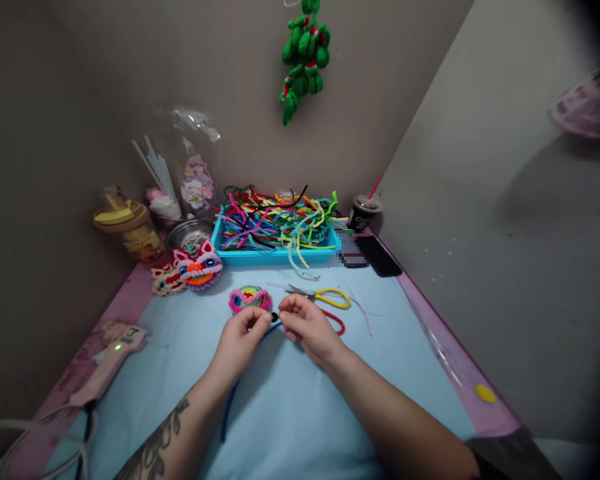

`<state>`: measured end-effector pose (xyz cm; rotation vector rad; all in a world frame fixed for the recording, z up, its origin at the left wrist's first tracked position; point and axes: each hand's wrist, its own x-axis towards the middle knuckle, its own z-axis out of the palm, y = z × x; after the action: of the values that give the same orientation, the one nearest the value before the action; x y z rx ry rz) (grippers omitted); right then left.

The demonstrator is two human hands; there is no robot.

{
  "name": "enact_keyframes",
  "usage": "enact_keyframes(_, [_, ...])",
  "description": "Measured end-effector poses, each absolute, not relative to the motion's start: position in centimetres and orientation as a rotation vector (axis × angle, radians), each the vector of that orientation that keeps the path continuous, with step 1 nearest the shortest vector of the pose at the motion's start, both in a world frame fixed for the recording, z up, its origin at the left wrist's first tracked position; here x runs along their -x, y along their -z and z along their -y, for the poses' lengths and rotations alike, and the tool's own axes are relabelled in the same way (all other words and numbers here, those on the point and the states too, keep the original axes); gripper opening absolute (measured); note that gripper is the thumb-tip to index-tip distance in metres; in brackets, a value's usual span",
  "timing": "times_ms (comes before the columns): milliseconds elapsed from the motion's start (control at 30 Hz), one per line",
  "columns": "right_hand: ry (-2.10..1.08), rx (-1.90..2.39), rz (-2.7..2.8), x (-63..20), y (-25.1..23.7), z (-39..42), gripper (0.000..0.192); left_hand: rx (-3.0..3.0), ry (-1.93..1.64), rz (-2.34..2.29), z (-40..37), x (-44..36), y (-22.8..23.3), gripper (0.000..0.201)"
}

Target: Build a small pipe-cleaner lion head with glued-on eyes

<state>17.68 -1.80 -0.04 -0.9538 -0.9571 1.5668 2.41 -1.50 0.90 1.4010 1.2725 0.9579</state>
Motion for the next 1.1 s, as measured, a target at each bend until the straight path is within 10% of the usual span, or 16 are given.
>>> enact_keyframes(233, [-0.905,1.117,1.523,-17.7,-0.2,2.5,0.018,-1.151,-0.97,-1.177,1.8,-2.8,-0.6,0.03])
enact_keyframes(1100, [-0.214,0.968,1.899,-18.4,0.1,3.1,0.017,-0.865,-0.984,-0.942,2.0,-2.7,-1.1,0.035])
